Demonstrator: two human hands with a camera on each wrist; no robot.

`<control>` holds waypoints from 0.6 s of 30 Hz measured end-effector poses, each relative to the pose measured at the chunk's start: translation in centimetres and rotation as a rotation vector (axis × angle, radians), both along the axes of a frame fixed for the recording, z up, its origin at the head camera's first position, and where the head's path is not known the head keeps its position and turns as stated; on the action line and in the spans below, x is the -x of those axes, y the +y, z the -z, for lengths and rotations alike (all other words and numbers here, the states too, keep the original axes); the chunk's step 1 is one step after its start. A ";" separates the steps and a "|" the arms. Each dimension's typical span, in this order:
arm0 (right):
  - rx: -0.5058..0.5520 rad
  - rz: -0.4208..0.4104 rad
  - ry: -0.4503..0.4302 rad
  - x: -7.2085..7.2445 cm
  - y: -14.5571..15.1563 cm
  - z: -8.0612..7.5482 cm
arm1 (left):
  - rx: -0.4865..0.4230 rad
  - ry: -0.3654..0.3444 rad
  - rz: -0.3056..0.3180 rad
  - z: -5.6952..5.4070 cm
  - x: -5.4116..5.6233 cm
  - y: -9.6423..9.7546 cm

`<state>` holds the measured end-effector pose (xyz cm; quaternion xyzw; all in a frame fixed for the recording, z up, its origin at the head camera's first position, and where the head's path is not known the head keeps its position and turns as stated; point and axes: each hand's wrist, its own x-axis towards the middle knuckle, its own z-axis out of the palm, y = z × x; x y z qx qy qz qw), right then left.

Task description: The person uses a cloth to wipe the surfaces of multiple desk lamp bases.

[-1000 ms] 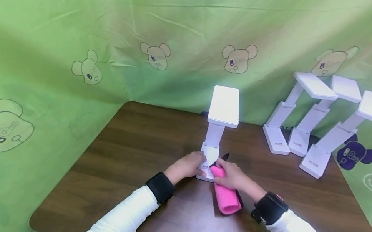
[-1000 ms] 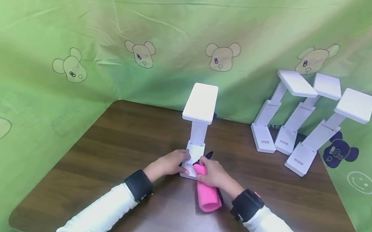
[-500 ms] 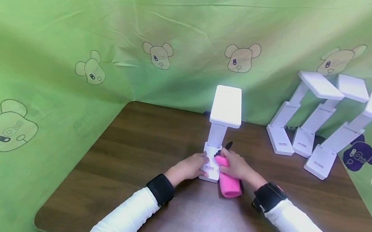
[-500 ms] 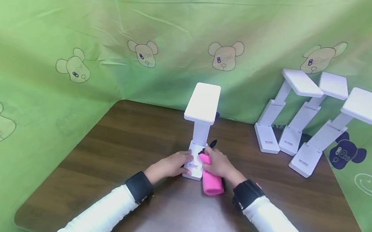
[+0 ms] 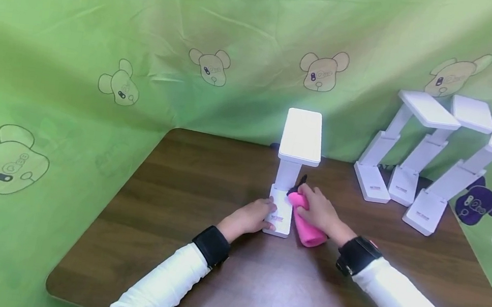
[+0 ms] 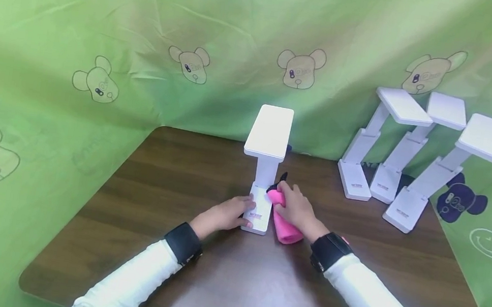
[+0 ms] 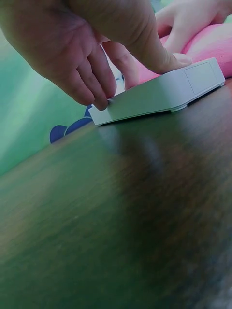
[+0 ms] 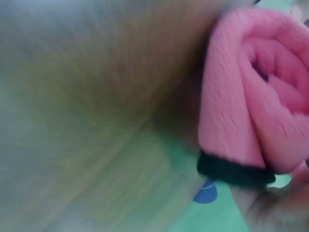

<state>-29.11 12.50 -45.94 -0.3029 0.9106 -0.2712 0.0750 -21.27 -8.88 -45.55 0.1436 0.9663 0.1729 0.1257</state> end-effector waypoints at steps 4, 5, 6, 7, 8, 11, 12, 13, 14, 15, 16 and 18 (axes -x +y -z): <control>-0.087 -0.046 0.133 0.1 -1.2 -0.2 | 0.007 0.000 -0.003 -0.2 -0.1 -0.3; -0.106 -0.081 0.149 -0.2 -1.2 -0.4 | 0.011 0.006 0.006 -0.1 -0.2 -0.2; -0.119 -0.123 0.161 -0.5 -1.2 -0.5 | 0.021 0.020 0.016 0.0 -0.3 -0.1; -0.121 -0.166 0.159 -0.8 -1.1 -0.8 | 0.029 0.034 0.021 0.0 -0.3 -0.1; -0.120 -0.205 0.149 -1.1 -1.0 -1.0 | 0.033 0.046 0.026 0.0 -0.3 -0.1; -0.089 -0.322 0.012 -1.5 -0.3 -1.7 | 0.019 0.061 0.030 0.0 -0.3 -0.2; -0.080 -0.356 -0.052 -1.5 0.1 -2.0 | 0.010 0.059 0.030 0.0 -0.3 -0.3; -0.065 -0.380 -0.124 -1.4 0.5 -2.2 | -0.002 0.053 0.026 0.0 -0.3 -0.3; -0.049 -0.389 -0.192 -1.3 1.0 -2.4 | -0.010 0.052 0.027 0.0 -0.2 -0.3; -0.027 -0.385 -0.242 -1.1 1.5 -2.5 | -0.020 0.046 0.022 0.0 -0.2 -0.4; -0.003 -0.360 -0.270 -0.8 2.0 -2.6 | -0.028 0.039 0.016 0.0 -0.1 -0.4; 0.072 -0.259 -0.264 0.1 2.6 -2.4 | -0.043 0.023 -0.003 -0.1 0.1 -0.5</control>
